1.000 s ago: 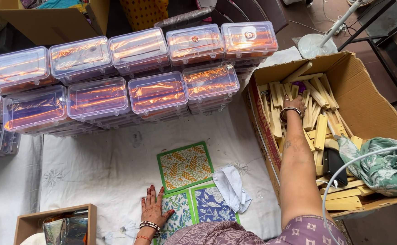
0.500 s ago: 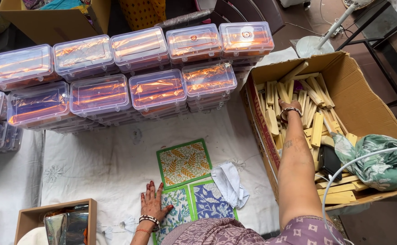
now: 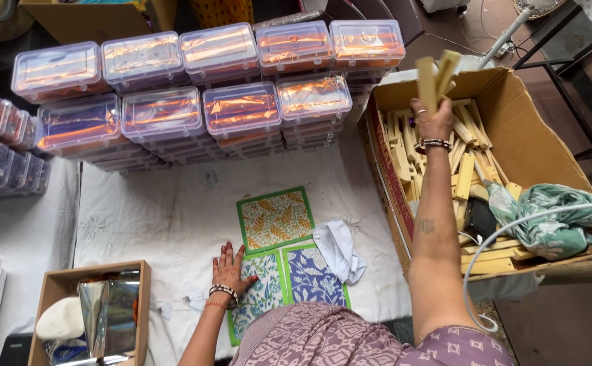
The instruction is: The person picks up wooden blocks from a cardboard box and wipes them with a white cloth. They then take shiny metallic sheets from a container and wrap the blocks in the sheets, folding the edges to secure the wrapping.
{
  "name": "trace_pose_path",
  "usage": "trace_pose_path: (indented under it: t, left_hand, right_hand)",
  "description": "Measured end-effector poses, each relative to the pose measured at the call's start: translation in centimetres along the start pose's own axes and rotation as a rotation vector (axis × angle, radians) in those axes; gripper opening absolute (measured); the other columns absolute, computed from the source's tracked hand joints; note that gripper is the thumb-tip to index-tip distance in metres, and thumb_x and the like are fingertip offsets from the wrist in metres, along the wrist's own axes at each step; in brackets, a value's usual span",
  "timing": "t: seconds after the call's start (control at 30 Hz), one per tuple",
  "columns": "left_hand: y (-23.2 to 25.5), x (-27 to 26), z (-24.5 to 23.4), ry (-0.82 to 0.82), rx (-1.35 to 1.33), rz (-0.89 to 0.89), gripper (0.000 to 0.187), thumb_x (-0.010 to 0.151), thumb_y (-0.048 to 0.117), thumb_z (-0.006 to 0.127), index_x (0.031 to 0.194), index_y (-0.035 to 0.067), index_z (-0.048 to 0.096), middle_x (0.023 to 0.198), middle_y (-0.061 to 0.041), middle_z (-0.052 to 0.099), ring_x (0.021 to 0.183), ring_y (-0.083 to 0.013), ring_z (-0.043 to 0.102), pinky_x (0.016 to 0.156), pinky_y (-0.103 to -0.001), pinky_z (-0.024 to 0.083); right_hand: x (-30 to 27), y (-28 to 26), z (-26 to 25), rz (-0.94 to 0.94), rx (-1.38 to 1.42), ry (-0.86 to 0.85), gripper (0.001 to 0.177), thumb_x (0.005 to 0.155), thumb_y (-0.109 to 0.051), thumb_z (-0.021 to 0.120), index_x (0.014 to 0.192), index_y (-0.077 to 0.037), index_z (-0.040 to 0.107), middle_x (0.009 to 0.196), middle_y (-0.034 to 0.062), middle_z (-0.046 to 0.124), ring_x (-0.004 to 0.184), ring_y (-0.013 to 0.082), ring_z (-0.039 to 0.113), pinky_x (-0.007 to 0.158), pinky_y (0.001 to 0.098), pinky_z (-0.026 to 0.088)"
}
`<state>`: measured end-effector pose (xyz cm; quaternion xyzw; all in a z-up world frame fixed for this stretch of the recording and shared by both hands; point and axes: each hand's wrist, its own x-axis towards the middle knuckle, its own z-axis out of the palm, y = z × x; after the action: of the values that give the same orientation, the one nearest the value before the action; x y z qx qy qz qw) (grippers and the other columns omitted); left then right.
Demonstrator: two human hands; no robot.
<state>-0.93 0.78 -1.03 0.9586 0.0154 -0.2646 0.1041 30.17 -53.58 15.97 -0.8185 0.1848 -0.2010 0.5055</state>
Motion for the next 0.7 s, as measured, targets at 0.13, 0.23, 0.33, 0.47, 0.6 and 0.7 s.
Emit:
trace_pose_path:
  t: [0.13, 0.23, 0.33, 0.47, 0.6, 0.7]
  left_hand:
    - [-0.2, 0.0, 0.4, 0.034, -0.014, 0.01, 0.11, 0.08, 0.062, 0.076, 0.163, 0.029, 0.012, 0.172, -0.011, -0.002, 0.159, -0.0275, 0.0, 0.128, -0.048, 0.005]
    - [0.0, -0.3, 0.0, 0.015, -0.028, -0.008, 0.11, 0.079, 0.062, 0.077, 0.163, 0.031, 0.014, 0.172, -0.01, 0.0, 0.16, -0.0269, 0.0, 0.128, -0.048, 0.005]
    - [-0.2, 0.2, 0.5, 0.037, -0.057, -0.004, 0.111, 0.077, 0.062, 0.079, 0.163, 0.031, 0.015, 0.173, -0.009, 0.0, 0.16, -0.0262, 0.0, 0.128, -0.047, 0.006]
    - [-1.3, 1.3, 2.6, 0.092, -0.095, 0.002, 0.123, 0.071, 0.065, 0.082, 0.162, 0.028, 0.008, 0.173, -0.006, 0.0, 0.159, -0.0225, -0.001, 0.128, -0.047, 0.003]
    - [-1.5, 1.3, 2.5, 0.077, -0.138, -0.008, 0.14, 0.061, 0.064, 0.088, 0.163, 0.025, 0.0, 0.173, -0.003, 0.003, 0.161, -0.0195, 0.0, 0.129, -0.046, 0.003]
    - [-0.2, 0.5, 0.9, 0.022, -0.164, -0.042, 0.14, 0.063, 0.065, 0.088, 0.165, 0.028, -0.001, 0.173, -0.006, 0.002, 0.16, -0.023, -0.001, 0.128, -0.051, 0.003]
  right_hand:
    - [-8.4, -2.9, 1.5, -0.191, 0.161, -0.393, 0.055, 0.096, -0.047, 0.076, 0.126, -0.005, 0.058, 0.111, 0.0097, 0.069, 0.095, 0.0196, 0.072, 0.079, 0.0365, 0.065]
    - [-13.8, -0.5, 6.3, -0.339, -0.022, -0.783, 0.06, 0.074, -0.005, 0.077, 0.13, -0.012, 0.056, 0.117, 0.0096, 0.064, 0.098, 0.0226, 0.066, 0.081, 0.036, 0.061]
    - [-20.3, 0.5, 11.8, -0.002, -0.027, -1.206, 0.053, 0.085, -0.047, 0.073, 0.124, -0.014, 0.061, 0.117, 0.0044, 0.068, 0.101, 0.0195, 0.072, 0.088, 0.0366, 0.065]
    - [-28.4, -1.0, 13.7, -0.525, -0.712, -1.302, 0.067, 0.077, -0.056, 0.08, 0.127, -0.016, 0.06, 0.119, 0.0095, 0.073, 0.108, 0.0278, 0.069, 0.095, 0.0431, 0.055]
    - [-31.2, 3.2, 14.6, -0.655, -0.578, -1.175, 0.08, 0.078, -0.058, 0.078, 0.143, -0.02, 0.052, 0.136, 0.0097, 0.063, 0.128, 0.0309, 0.057, 0.108, 0.0451, 0.047]
    - [-32.3, 4.9, 13.1, -0.573, -0.78, -0.946, 0.075, 0.084, -0.063, 0.072, 0.147, -0.028, 0.049, 0.151, 0.009, 0.049, 0.143, 0.0325, 0.04, 0.116, 0.055, 0.035]
